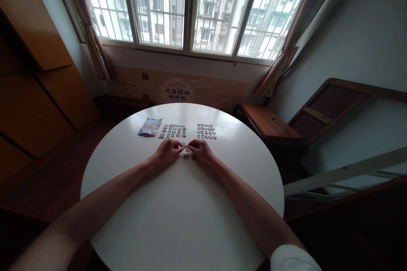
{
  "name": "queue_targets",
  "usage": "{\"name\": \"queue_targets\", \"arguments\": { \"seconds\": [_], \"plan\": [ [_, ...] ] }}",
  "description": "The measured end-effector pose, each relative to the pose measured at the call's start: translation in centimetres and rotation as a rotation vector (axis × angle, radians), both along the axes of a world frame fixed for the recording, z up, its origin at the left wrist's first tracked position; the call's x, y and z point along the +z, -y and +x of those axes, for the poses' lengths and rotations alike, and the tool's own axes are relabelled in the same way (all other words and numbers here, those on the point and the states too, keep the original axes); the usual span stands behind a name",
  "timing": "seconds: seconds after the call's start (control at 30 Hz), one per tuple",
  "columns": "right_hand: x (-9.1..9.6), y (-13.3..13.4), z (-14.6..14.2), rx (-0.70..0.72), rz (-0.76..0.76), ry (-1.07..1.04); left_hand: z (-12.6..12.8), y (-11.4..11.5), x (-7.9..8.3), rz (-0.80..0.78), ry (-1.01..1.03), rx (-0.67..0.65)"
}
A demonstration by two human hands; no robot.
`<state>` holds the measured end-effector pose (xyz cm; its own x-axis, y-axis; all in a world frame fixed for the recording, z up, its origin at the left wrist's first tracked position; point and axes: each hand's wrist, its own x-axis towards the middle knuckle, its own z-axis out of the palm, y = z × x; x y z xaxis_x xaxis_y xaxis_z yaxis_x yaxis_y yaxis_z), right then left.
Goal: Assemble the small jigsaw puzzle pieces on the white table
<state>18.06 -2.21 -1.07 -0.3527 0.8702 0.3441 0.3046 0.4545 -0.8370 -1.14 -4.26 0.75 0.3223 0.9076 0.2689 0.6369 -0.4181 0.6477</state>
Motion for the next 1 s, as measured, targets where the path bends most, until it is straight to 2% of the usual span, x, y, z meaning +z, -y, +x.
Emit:
{"name": "queue_targets", "arguments": {
  "seconds": [1.0],
  "plan": [
    [-0.22, -0.03, -0.01, -0.002, 0.012, 0.028, -0.08, -0.10, -0.11, 0.030, -0.033, 0.000]
  ]
}}
